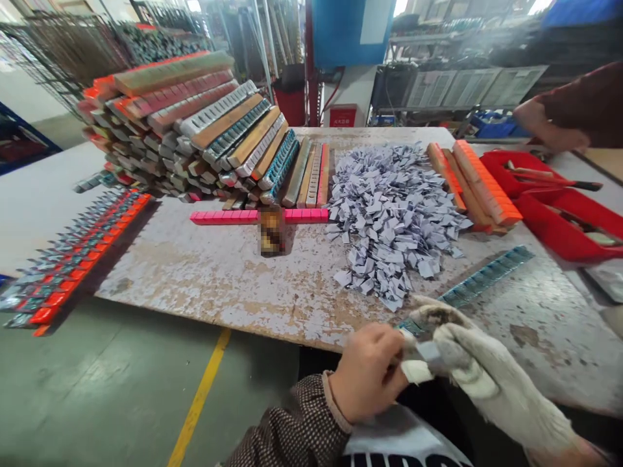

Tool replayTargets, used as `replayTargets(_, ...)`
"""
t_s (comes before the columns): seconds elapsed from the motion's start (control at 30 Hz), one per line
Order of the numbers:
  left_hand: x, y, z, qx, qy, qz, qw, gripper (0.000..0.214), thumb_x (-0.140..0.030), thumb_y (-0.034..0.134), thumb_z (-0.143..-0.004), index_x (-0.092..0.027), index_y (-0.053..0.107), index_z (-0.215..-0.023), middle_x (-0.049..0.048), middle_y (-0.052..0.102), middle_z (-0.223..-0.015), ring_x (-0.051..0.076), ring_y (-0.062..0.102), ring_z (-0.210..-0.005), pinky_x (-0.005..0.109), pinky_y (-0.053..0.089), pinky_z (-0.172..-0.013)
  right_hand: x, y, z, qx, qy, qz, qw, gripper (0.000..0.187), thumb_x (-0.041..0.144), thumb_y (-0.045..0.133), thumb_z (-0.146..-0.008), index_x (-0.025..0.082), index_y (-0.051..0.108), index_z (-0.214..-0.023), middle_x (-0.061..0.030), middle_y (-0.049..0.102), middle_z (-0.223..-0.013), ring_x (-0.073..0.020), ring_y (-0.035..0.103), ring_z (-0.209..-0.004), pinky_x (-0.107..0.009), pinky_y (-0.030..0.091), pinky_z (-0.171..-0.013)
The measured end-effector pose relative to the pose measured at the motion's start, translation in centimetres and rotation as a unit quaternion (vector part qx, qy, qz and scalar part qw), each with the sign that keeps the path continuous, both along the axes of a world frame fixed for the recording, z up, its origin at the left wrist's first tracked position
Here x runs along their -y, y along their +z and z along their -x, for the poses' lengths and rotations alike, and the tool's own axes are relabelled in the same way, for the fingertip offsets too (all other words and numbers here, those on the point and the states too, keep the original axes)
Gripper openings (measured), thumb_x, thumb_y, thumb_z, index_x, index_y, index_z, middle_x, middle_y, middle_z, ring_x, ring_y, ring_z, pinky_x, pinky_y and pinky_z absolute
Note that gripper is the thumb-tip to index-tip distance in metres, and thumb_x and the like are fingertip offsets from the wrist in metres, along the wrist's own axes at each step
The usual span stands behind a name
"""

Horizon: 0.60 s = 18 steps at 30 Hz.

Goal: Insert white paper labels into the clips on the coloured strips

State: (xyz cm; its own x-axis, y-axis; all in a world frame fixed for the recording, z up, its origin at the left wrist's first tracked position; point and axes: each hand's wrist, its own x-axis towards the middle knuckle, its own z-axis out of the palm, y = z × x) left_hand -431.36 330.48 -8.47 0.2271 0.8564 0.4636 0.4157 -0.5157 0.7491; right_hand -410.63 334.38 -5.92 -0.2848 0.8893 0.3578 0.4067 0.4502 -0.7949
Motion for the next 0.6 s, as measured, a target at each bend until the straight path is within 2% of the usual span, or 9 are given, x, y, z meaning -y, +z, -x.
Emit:
replayTargets(0.07,0.1,-0.9,0.6,-0.038,0.050,0.001,0.998,0.049,-0.062,0.059,-0.097,-0.016,0.060,-0.113,0.0107,0.067,-0.097,0.025,0.061,-0.088,0.038,0.052,-0.077,-1.2,-0.4,-0.7,0.059,-0.029,-0.047,0.997,0.023,0.032,0.047,-0.104,0.026,0.068,-0.112,-0.0103,0.071,-0.121,-0.0263,0.074,-0.092,-0.039,0.068,-0.070)
replayTargets(0.13,0.2,-1.9,1.1,-0.096,0.079,0.018,0.992,0.061,-0.062,0.068,-0.092,-0.014,0.055,-0.127,0.0138,0.067,-0.108,0.030,0.062,-0.098,0.046,0.054,-0.085,-2.2,-1.0,-1.3,0.115,-0.030,-0.095,0.988,0.019,0.030,0.051,-0.102,0.024,0.068,-0.095,-0.0112,0.071,-0.119,-0.0304,0.072,-0.104,-0.047,0.066,-0.080)
replayTargets(0.2,0.5,-2.8,1.2,-0.152,0.076,0.051,0.984,0.058,-0.052,0.075,-0.090,-0.015,0.053,-0.129,0.0132,0.066,-0.112,0.031,0.061,-0.102,0.049,0.055,-0.088,-2.8,-1.6,-1.5,0.182,-0.009,-0.163,0.970,0.016,0.026,0.058,-0.097,0.022,0.064,-0.083,-0.0122,0.071,-0.119,-0.0338,0.065,-0.120,-0.053,0.061,-0.095)
replayTargets(0.3,0.8,-3.7,0.8,-0.189,0.068,0.090,0.976,0.046,-0.036,0.080,-0.088,-0.017,0.056,-0.122,0.0094,0.066,-0.110,0.030,0.061,-0.100,0.049,0.055,-0.087,-3.2,-2.0,-1.2,0.278,0.004,-0.268,0.922,0.009,0.018,0.059,-0.095,0.020,0.062,-0.087,-0.0144,0.069,-0.118,-0.0346,0.060,-0.127,-0.055,0.055,-0.102)
replayTargets(0.37,0.9,-4.0,0.6,-0.184,0.074,0.093,0.976,0.042,-0.031,0.080,-0.088,-0.017,0.058,-0.120,0.0084,0.066,-0.109,0.029,0.060,-0.099,0.049,0.055,-0.087,-3.6,-1.9,-1.1,0.310,0.010,-0.285,0.907,0.008,0.016,0.058,-0.094,0.019,0.062,-0.088,-0.0153,0.068,-0.118,-0.0354,0.059,-0.127,-0.056,0.054,-0.103)
replayTargets(0.5,0.8,-4.3,0.3,-0.181,0.078,0.072,0.978,0.043,-0.024,0.082,-0.084,-0.016,0.058,-0.118,0.0079,0.066,-0.107,0.028,0.060,-0.096,0.048,0.054,-0.084,-4.4,-1.7,-0.9,0.350,0.055,-0.262,0.898,0.006,0.020,0.058,-0.090,0.018,0.063,-0.087,-0.0173,0.068,-0.117,-0.0375,0.058,-0.127,-0.059,0.052,-0.104)
replayTargets(0.6,0.8,-4.5,0.2,-0.186,0.080,0.060,0.977,0.040,-0.023,0.083,-0.083,-0.016,0.059,-0.114,0.0078,0.066,-0.105,0.028,0.059,-0.094,0.048,0.053,-0.083,-5.0,-1.7,-0.6,0.365,0.070,-0.268,0.889,0.007,0.018,0.058,-0.089,0.016,0.064,-0.089,-0.0181,0.068,-0.110,-0.0354,0.063,-0.116,-0.055,0.056,-0.099)
